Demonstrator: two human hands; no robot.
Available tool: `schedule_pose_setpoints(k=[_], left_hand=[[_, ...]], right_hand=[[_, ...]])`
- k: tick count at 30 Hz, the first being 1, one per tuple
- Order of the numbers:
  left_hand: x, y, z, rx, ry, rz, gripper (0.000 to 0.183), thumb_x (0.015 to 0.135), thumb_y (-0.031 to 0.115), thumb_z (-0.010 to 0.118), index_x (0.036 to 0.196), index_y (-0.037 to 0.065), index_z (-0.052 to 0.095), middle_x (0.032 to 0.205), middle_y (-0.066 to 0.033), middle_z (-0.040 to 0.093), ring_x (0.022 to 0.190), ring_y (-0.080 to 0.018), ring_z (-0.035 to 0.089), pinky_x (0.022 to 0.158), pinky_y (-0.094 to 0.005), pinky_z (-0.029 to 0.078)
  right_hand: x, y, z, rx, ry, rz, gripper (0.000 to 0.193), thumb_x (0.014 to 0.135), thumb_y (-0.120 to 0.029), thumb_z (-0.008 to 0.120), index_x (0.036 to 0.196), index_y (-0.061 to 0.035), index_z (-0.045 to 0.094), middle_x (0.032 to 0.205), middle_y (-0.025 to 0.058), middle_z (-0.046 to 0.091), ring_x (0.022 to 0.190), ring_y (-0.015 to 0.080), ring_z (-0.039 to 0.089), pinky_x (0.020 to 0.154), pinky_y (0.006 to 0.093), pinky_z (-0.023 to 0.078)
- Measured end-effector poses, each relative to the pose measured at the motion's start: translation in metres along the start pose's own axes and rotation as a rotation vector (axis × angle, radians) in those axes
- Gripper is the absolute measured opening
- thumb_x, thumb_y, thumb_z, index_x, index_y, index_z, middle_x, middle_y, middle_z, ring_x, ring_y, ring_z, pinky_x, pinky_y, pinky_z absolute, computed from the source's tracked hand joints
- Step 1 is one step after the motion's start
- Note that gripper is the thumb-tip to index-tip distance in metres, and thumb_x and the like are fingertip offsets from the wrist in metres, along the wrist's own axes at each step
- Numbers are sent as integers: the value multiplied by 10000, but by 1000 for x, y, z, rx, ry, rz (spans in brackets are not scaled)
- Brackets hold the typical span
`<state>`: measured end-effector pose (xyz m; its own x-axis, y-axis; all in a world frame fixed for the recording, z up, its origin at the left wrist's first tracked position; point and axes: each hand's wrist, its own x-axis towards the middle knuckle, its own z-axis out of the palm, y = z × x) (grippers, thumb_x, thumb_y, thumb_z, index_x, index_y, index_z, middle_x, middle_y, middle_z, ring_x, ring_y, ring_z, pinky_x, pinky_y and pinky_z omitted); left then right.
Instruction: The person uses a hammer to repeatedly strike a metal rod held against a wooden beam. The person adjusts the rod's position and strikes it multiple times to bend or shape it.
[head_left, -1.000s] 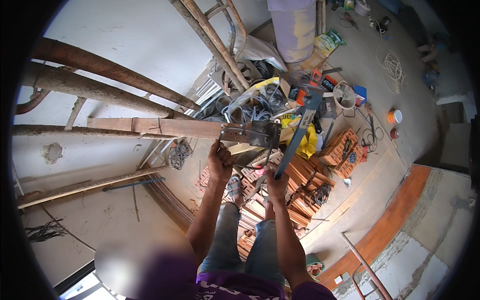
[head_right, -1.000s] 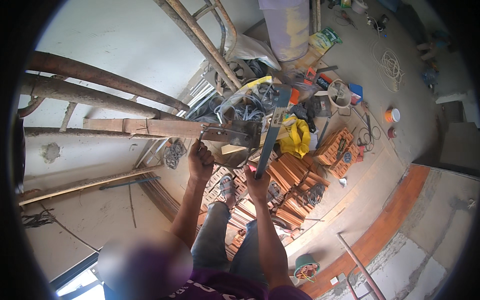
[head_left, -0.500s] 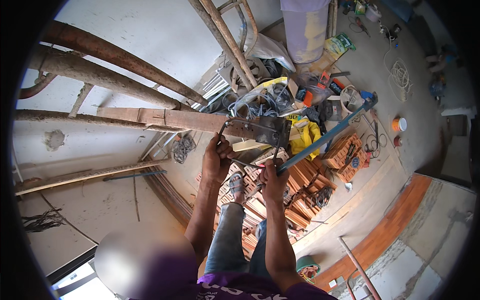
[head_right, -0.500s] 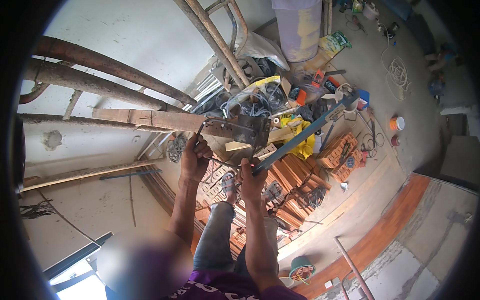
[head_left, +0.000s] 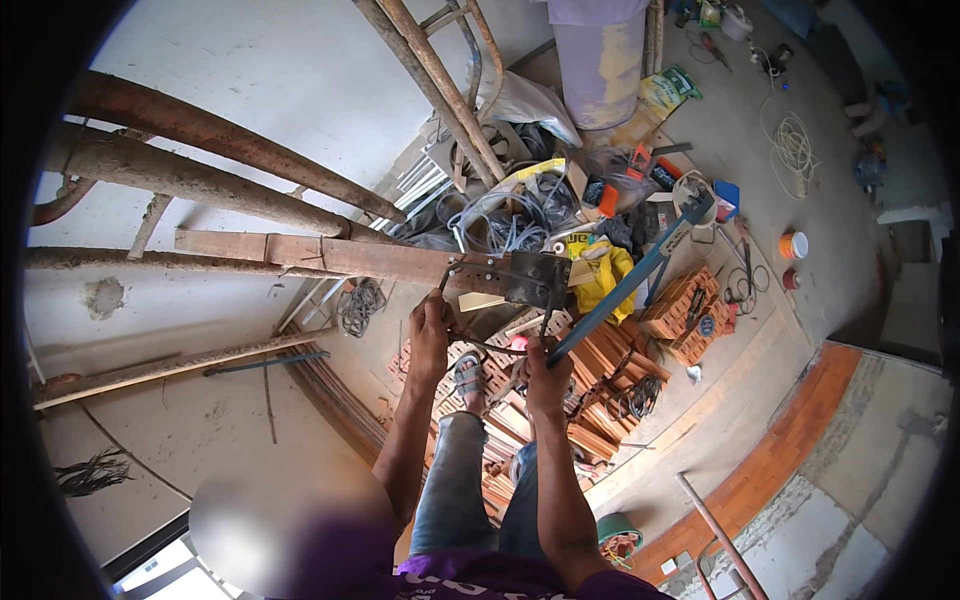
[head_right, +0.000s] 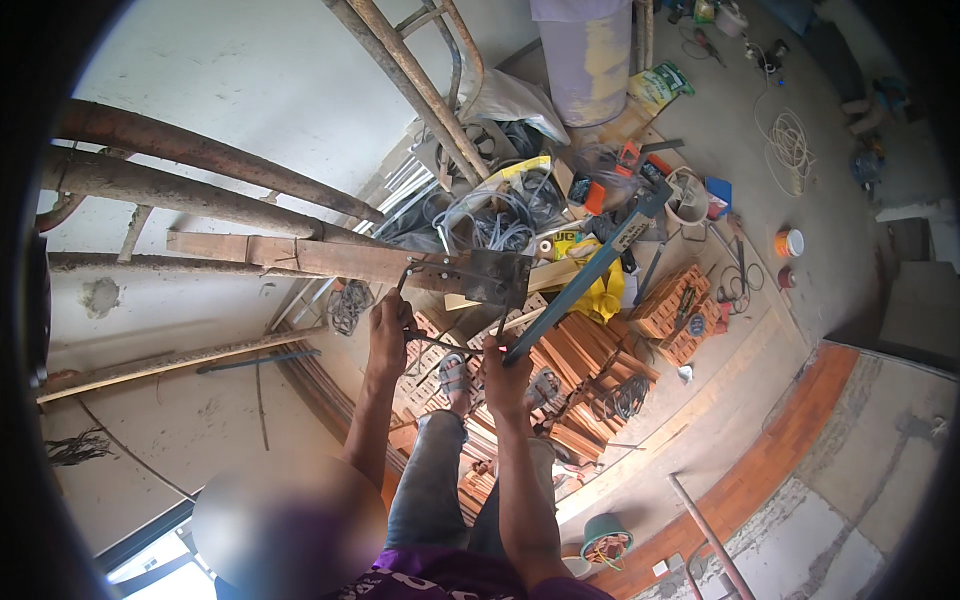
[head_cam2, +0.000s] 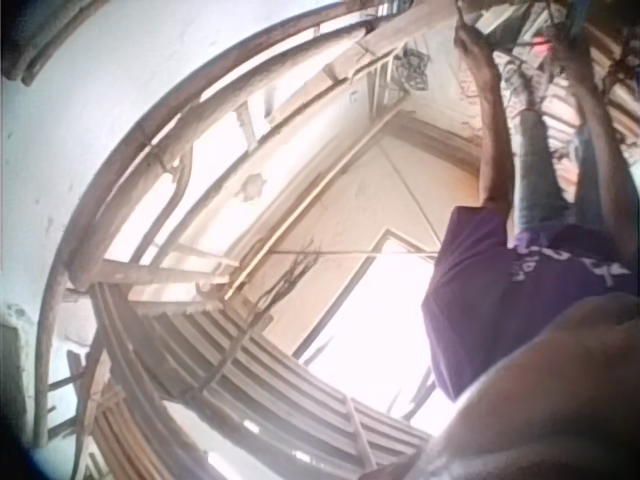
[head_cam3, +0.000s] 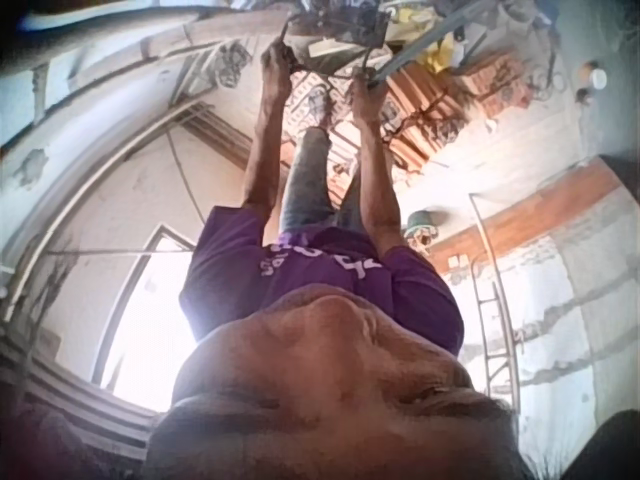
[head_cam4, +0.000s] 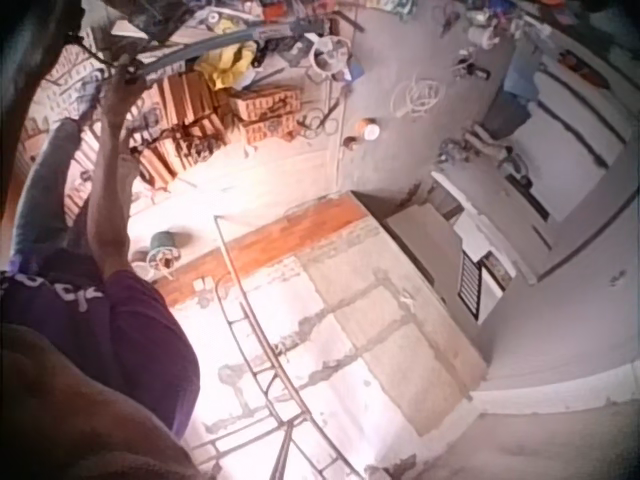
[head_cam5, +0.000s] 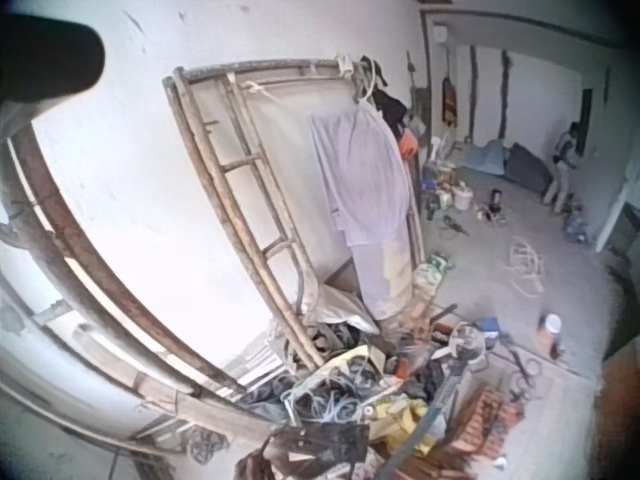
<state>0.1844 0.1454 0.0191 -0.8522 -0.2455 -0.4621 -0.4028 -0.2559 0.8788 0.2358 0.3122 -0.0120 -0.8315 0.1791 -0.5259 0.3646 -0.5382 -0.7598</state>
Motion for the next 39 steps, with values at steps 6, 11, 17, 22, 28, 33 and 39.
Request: schedule_pose_setpoints(k=[6,11,17,22,28,33,39], left_hand=[[14,16,-4,-100,1,-114,420,1005,382,432,660,156,360,575,32,330,518,-105,345,517,-263,355],[10,15,-2,-10,12,-18,495,1013,437,439,615,160,339,544,39,322,480,-89,345,481,-239,322],[-16,39,-21,93,-59,198,445,1031,421,406,782,80,545,574,27,372,506,-82,403,494,-236,370],[-32,107,-39,226,-316,56,528,1026,425,400,1315,-10,477,683,-50,576,646,-161,612,648,-288,504],[-8,118,-70,-299,-42,-78,393,1016,422,431,733,149,433,542,84,227,451,-52,191,416,-245,176],[4,113,-89,-465,283,303,449,993,451,501,678,168,354,528,74,224,422,-53,169,395,-253,161],[47,1,-110,-366,336,557,477,1012,482,395,692,132,335,544,32,255,457,-102,249,452,-284,258]], right_hand=[[-25,-32,27,158,-73,72,190,932,-127,625,818,-64,486,553,-36,425,422,45,374,390,238,305],[-30,-41,38,47,-83,13,249,948,-188,622,784,-94,459,519,-57,329,410,52,317,392,248,279],[-33,-48,26,-141,-135,-44,212,948,-189,623,829,-58,508,517,-49,395,408,42,343,387,234,279],[-18,-64,10,-357,-216,23,253,907,-194,669,755,-25,558,514,-28,492,421,61,426,406,259,323],[-29,-81,45,-706,-257,-197,269,908,-252,666,847,5,619,640,-2,547,589,88,482,530,300,388],[-44,-95,26,-795,-360,-280,262,902,-256,659,823,-7,633,542,12,507,502,84,464,484,301,370],[-70,-81,26,-872,-399,-186,291,898,-271,663,775,-10,623,524,30,482,489,89,454,472,300,349]])
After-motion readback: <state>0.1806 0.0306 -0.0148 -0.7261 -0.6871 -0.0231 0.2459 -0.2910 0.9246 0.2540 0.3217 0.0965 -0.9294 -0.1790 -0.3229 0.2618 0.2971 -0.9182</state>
